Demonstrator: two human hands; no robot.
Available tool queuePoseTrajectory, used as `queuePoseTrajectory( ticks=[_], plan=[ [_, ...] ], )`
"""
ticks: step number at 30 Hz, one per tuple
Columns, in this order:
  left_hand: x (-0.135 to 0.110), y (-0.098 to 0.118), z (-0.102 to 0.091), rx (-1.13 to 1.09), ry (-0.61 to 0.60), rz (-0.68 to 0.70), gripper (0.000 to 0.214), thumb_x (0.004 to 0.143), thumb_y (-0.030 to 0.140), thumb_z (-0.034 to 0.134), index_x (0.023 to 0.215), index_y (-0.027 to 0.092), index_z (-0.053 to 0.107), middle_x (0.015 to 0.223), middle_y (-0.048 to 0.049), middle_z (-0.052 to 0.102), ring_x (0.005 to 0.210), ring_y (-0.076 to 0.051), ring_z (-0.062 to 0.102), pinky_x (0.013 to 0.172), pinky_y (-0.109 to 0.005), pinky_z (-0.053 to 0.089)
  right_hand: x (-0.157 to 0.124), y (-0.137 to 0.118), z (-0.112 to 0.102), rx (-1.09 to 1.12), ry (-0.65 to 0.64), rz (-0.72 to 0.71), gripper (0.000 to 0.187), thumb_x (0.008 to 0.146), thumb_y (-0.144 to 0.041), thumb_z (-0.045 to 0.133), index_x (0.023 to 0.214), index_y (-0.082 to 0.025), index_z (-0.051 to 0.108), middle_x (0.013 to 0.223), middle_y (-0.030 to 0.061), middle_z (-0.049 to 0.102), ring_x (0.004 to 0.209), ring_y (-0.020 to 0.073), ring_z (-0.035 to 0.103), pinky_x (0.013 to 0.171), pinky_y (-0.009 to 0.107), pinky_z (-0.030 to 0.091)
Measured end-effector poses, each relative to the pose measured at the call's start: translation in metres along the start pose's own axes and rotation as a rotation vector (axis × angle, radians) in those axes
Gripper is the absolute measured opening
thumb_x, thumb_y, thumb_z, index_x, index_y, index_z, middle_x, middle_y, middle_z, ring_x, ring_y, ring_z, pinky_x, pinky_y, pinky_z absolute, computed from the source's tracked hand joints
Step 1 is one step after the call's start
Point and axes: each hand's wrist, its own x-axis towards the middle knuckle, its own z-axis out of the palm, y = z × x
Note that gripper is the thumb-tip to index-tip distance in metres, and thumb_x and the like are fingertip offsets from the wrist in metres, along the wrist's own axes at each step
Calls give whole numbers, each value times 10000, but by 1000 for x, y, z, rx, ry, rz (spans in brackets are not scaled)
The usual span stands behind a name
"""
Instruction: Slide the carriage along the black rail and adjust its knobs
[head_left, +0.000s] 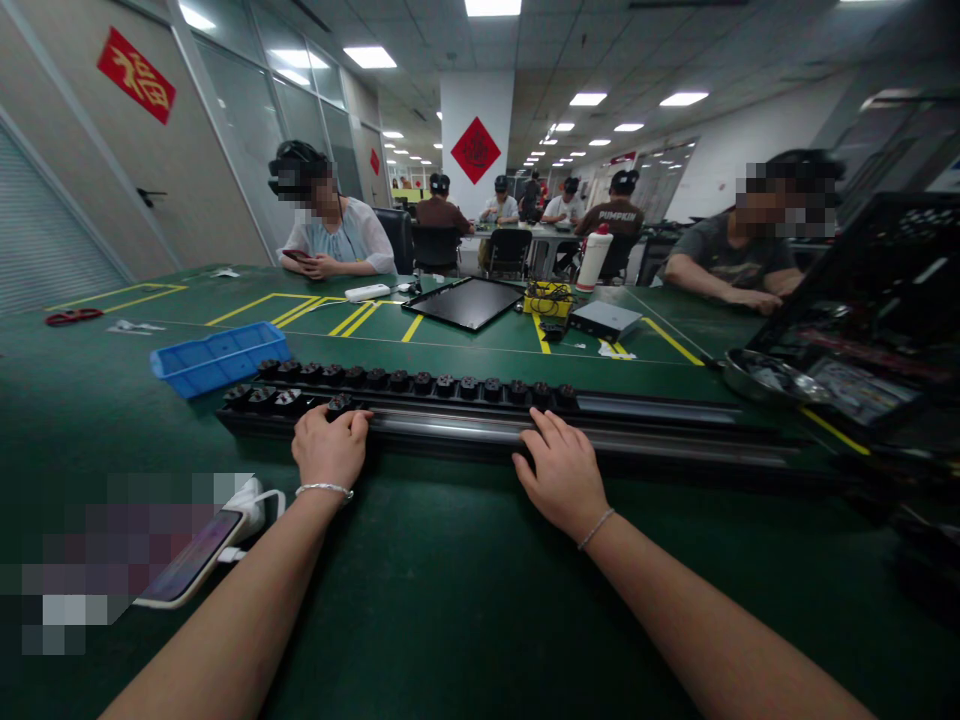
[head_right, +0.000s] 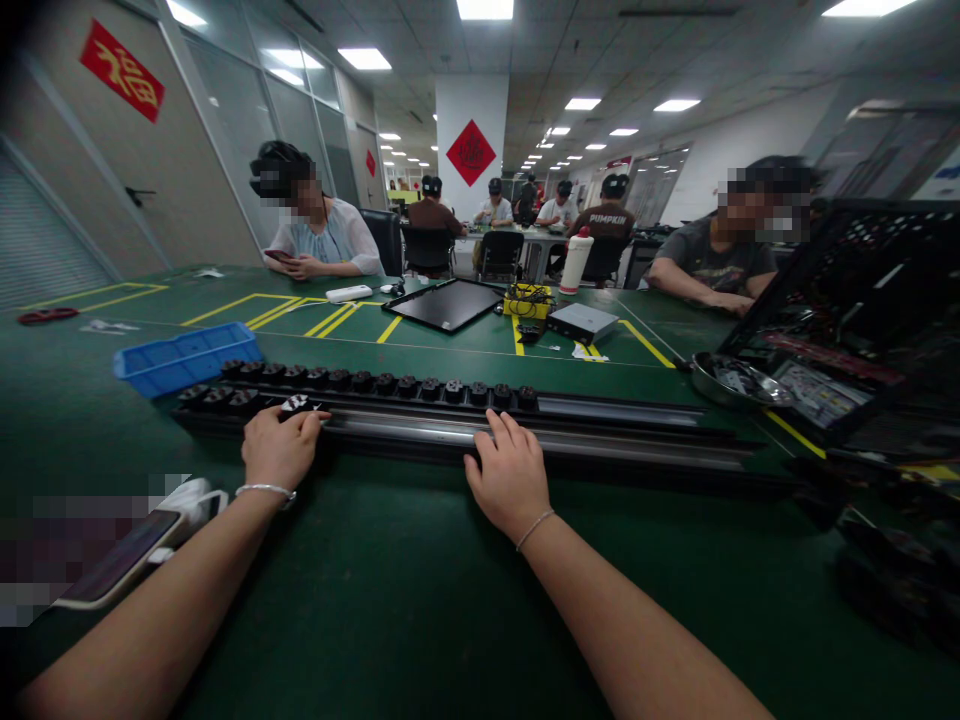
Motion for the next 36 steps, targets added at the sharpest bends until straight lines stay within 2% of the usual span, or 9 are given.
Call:
queuePoseTrajectory(
  ticks=[36],
  plan=[
    [-1,1,-2,-9,-14,-11,338,838,367,388,938,322,708,1159,-98,477,1118,-294,405,939,-433,343,0,-1,-2,1,-11,4,264,835,-337,453,983,-189,613,1323,111,477,1236,267,372,968,418,294]
  ],
)
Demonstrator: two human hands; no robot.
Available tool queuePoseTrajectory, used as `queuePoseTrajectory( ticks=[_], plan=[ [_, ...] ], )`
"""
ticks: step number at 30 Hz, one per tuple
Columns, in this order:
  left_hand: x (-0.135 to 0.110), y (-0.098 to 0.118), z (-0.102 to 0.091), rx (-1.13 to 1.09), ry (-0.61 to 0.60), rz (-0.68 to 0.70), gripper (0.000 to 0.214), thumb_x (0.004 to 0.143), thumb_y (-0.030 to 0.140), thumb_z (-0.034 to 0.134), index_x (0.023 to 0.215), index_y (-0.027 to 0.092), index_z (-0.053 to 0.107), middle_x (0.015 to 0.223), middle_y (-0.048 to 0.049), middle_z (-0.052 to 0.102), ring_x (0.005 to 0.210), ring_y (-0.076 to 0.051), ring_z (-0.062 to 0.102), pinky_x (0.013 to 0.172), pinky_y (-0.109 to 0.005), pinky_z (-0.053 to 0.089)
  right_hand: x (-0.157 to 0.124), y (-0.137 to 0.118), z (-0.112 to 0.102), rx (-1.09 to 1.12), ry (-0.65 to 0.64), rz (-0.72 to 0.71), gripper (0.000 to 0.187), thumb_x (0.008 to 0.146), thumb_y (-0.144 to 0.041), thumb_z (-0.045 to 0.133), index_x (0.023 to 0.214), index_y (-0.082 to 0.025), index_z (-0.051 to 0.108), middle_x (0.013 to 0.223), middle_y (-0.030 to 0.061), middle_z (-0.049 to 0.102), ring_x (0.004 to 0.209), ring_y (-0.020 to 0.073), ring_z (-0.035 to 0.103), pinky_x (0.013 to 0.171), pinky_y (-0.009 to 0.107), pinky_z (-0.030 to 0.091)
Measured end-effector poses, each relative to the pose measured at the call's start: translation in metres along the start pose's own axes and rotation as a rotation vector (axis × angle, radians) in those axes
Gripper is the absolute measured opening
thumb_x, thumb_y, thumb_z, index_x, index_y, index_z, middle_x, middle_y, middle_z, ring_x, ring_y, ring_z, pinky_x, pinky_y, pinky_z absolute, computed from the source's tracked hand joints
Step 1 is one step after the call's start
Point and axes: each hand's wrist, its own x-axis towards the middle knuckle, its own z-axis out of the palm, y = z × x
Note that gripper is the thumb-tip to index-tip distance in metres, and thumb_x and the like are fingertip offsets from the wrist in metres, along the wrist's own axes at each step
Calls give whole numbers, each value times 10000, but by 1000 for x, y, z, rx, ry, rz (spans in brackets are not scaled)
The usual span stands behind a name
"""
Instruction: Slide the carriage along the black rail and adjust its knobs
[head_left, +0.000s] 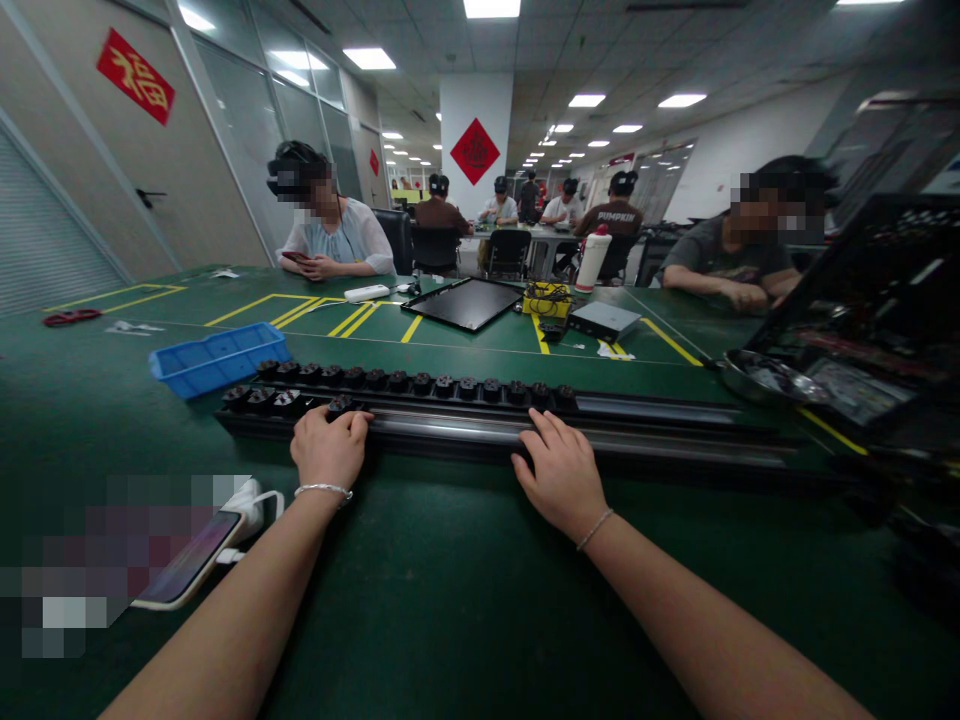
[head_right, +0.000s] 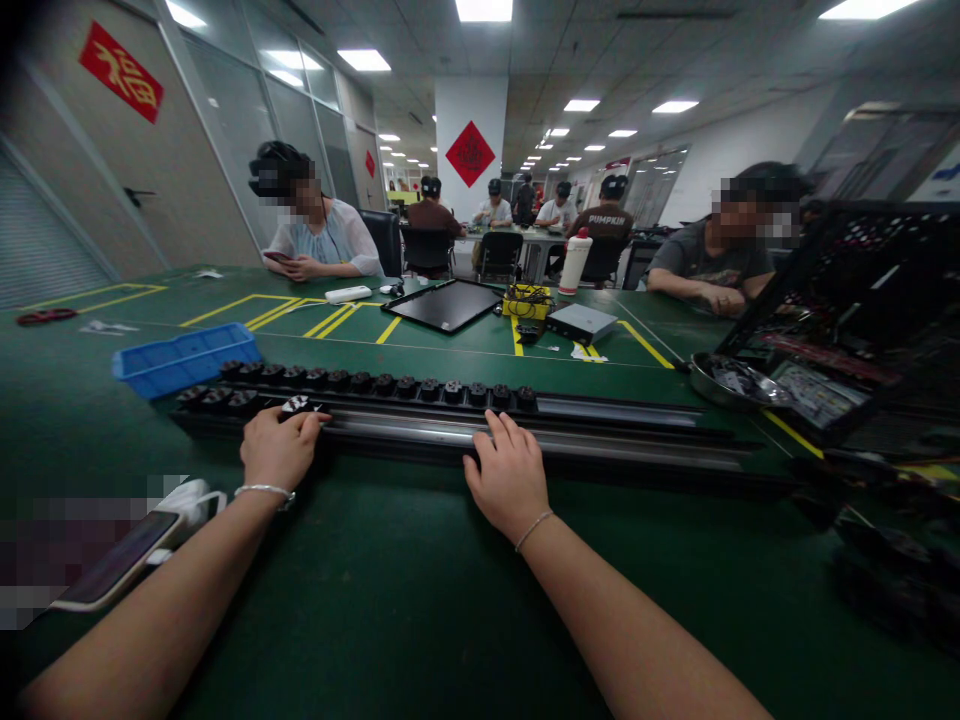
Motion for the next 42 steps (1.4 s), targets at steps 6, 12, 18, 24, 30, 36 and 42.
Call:
queuePoseTrajectory(
  ticks=[6,12,18,24,30,36,42],
  plan=[
    [0,0,1,11,1,4,335,841,365,391,946,320,706,1162,-99,473,1117,-295,406,942,-434,343,0,1,2,1,8,6,260,830,-336,464,987,-192,613,1327,107,474,1237,263,371,971,418,290],
    [0,0,-1,17,-13,7,340,843,350,381,951,325,703,1170,-100,464,1124,-296,402,948,-437,336,0,0,0,4,13,-1,256,829,-333,462,981,-194,613,1321,111,479,1228,268,384,962,422,299],
    [-1,2,-2,3,-10,-3,335,838,344,389,935,315,708,1161,-94,471,1129,-292,400,944,-436,336,0,1,0,1,11,4,255,830,-331,457,982,-198,613,1319,108,481,1233,265,378,961,421,301],
    [-1,2,-1,-1,-9,-3,337,836,357,389,934,314,709,1155,-100,476,1122,-294,408,940,-440,336,0,1,1,-3,11,2,256,833,-336,454,977,-195,612,1322,105,479,1232,262,379,967,414,298],
    [-1,2,-1,-2,-1,0,327,830,348,399,925,323,711,1142,-93,496,1098,-295,424,921,-435,350,0,0,0,-2,3,4,252,829,-337,460,972,-197,613,1324,105,478,1232,259,378,964,414,298],
    [-2,5,-4,9,9,4,316,825,325,412,904,307,718,1096,-92,523,1070,-289,441,904,-421,356,0,0,0,-6,8,1,253,827,-335,460,971,-196,615,1320,108,481,1228,259,383,961,415,300],
    [-1,2,-1,36,16,29,325,838,335,399,926,312,710,1136,-103,501,1097,-294,429,915,-427,346,0,1,1,-1,15,-2,255,832,-337,452,972,-196,611,1318,108,482,1227,264,383,961,422,301]
  ],
)
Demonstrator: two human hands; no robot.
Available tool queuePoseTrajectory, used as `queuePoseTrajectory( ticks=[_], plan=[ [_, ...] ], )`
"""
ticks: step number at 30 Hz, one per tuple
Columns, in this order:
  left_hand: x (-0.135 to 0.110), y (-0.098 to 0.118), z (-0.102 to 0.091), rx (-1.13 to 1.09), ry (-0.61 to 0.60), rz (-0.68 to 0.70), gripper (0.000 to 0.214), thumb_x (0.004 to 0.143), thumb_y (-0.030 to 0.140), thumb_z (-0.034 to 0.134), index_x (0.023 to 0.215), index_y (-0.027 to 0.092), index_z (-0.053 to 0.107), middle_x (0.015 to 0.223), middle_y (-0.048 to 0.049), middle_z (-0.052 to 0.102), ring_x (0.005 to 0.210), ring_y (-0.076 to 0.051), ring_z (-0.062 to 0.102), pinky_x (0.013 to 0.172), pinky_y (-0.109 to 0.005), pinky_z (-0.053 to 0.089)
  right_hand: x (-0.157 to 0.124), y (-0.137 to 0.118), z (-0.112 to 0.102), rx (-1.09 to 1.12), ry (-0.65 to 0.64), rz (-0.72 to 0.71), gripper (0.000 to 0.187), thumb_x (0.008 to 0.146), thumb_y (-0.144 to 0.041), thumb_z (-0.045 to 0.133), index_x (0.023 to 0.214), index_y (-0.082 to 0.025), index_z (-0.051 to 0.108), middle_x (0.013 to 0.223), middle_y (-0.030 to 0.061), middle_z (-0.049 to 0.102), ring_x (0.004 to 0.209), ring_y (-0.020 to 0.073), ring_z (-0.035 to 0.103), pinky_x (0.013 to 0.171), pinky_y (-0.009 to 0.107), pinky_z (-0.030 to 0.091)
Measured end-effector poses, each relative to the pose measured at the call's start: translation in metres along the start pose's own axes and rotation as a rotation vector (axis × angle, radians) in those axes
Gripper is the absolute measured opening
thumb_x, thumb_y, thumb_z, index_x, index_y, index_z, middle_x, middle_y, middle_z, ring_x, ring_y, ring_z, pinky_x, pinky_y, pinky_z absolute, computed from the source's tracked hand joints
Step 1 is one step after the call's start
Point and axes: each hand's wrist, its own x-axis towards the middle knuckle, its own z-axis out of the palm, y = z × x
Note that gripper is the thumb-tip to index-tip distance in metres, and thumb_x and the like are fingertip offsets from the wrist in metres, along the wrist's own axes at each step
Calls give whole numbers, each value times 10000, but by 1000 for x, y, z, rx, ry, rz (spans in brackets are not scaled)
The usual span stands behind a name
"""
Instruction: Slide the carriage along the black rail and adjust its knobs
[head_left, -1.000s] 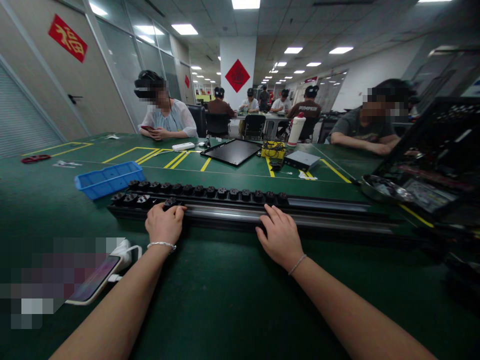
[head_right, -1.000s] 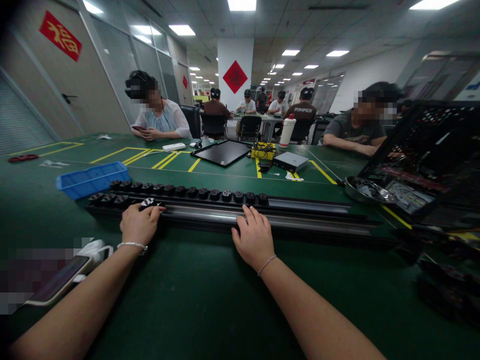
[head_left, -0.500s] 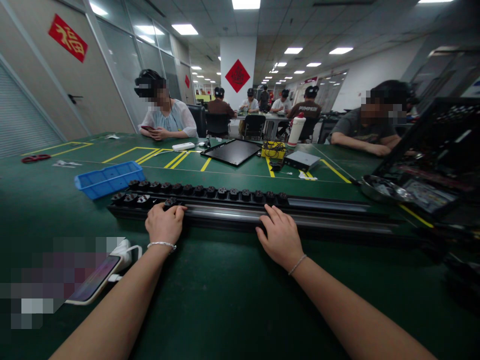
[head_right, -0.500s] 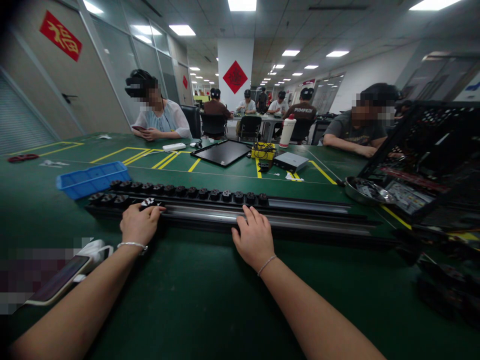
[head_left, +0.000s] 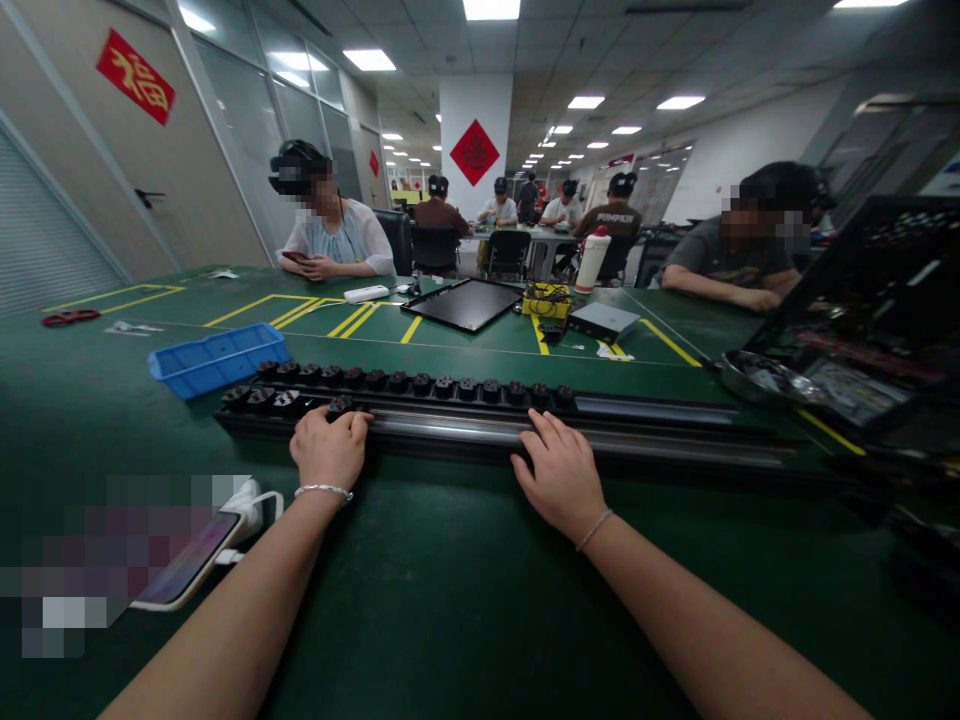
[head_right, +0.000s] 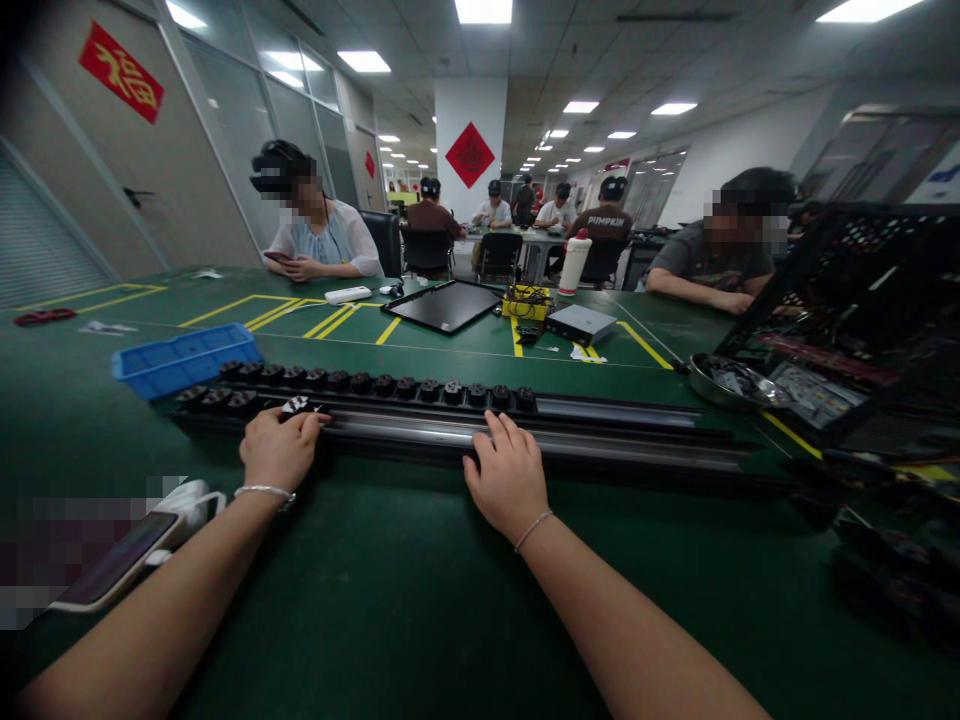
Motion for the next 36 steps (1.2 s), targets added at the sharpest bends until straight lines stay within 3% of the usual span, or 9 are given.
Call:
queuePoseTrajectory(
  ticks=[36],
  plan=[
    [-1,-3,9,74,58,47,327,851,315,399,963,281,704,1163,-115,497,1109,-289,415,940,-439,318,0,0,1,2,9,-6,256,830,-333,458,973,-191,616,1315,109,485,1229,264,380,963,416,295]
  ],
)
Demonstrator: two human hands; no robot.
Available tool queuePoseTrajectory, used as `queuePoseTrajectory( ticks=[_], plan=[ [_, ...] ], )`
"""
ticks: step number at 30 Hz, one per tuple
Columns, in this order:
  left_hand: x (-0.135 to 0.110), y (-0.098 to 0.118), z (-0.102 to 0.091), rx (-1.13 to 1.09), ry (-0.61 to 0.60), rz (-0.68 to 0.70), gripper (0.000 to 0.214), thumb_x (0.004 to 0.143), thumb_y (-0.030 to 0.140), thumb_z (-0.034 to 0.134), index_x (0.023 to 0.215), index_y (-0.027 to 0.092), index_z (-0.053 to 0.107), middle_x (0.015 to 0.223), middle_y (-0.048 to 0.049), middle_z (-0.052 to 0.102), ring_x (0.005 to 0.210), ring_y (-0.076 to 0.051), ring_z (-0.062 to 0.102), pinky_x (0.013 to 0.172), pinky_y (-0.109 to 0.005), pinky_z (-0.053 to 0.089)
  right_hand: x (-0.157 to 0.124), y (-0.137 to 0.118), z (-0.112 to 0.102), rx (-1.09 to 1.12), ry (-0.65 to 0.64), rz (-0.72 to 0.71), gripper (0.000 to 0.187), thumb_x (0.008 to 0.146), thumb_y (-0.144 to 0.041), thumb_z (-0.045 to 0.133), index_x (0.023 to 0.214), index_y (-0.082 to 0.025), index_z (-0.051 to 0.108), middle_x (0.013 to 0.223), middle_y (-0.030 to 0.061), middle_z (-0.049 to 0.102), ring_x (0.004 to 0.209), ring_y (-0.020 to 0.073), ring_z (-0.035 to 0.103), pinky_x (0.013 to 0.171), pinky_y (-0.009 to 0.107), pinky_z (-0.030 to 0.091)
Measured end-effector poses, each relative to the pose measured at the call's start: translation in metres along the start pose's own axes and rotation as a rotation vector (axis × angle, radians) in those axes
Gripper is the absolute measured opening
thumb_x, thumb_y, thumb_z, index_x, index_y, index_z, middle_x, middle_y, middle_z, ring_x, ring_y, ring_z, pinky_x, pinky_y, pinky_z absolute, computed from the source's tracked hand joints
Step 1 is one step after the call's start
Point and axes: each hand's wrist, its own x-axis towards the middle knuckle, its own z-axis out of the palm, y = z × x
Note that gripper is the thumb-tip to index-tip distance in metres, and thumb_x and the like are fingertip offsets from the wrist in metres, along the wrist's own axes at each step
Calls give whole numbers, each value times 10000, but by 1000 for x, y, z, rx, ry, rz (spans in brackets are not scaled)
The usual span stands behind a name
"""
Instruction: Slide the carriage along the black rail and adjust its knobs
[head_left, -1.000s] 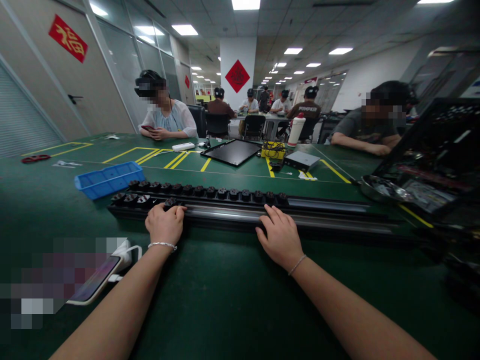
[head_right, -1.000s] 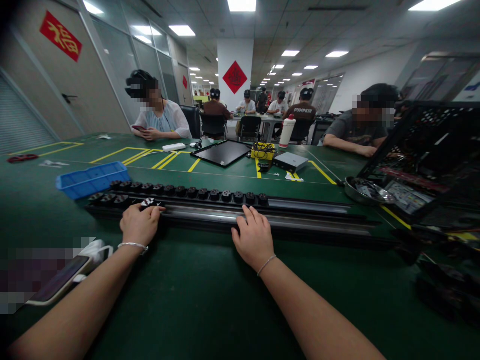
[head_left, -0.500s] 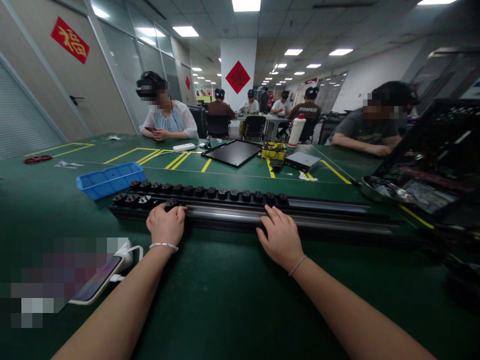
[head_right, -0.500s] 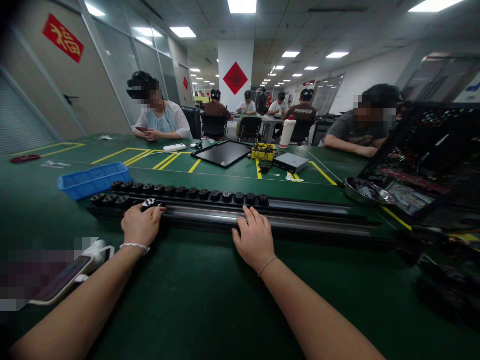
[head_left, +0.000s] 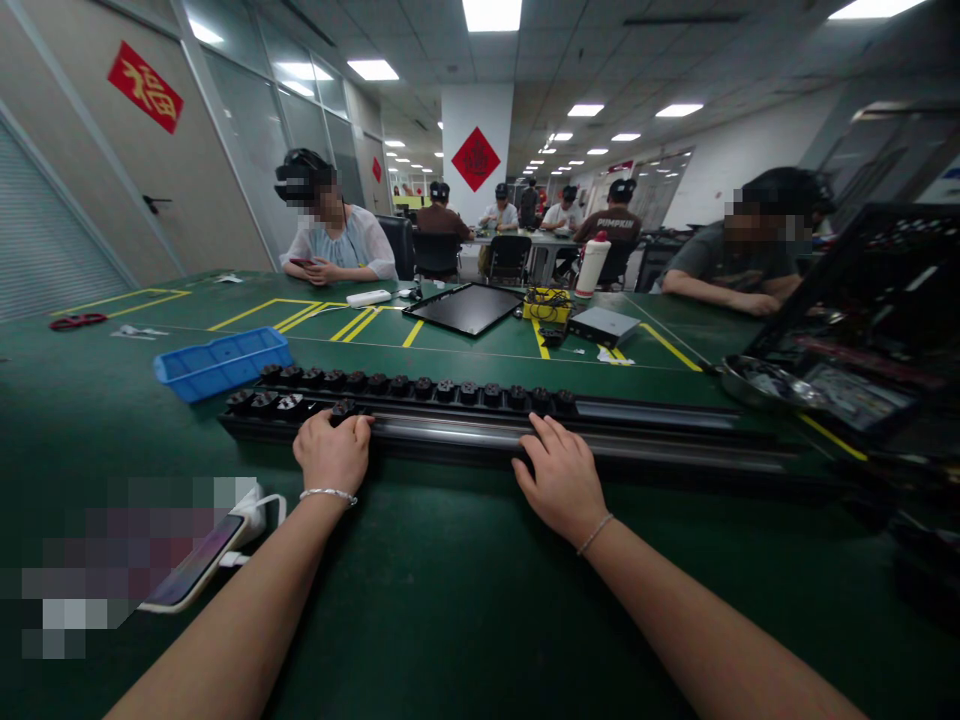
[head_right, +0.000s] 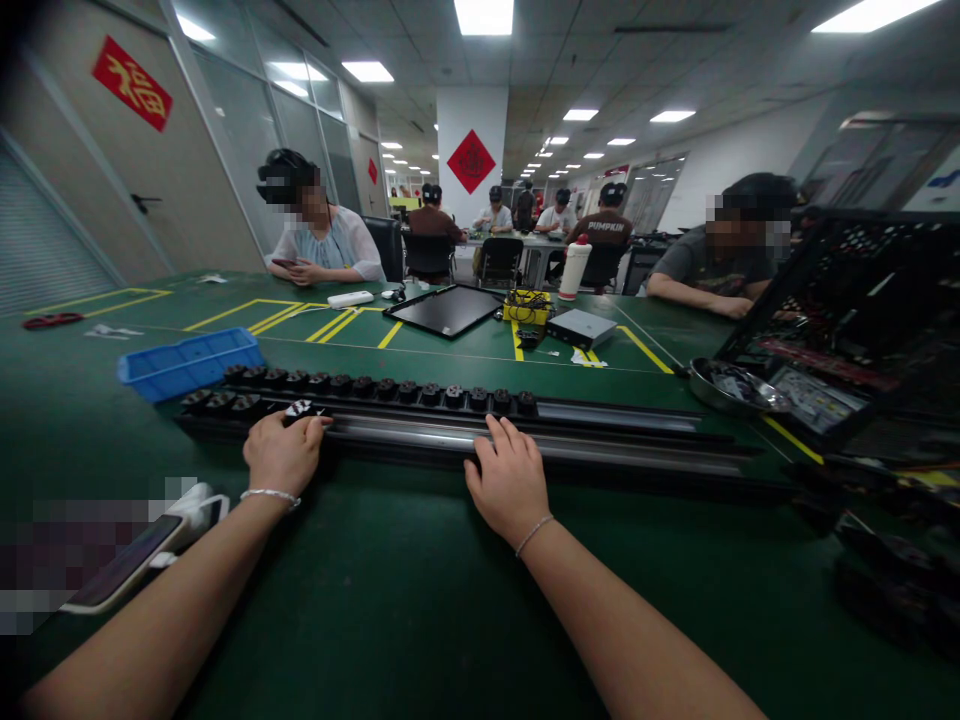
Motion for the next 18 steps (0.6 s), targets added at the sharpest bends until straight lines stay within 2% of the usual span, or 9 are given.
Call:
queuePoseTrajectory(
  ticks=[18],
  plan=[
    [2,-3,4,0,34,11,332,846,322,397,926,276,716,1136,-120,510,1084,-285,429,906,-419,333,0,0,1,-5,-6,4,260,829,-340,460,979,-195,615,1322,110,479,1229,262,381,963,418,297]
  ],
)
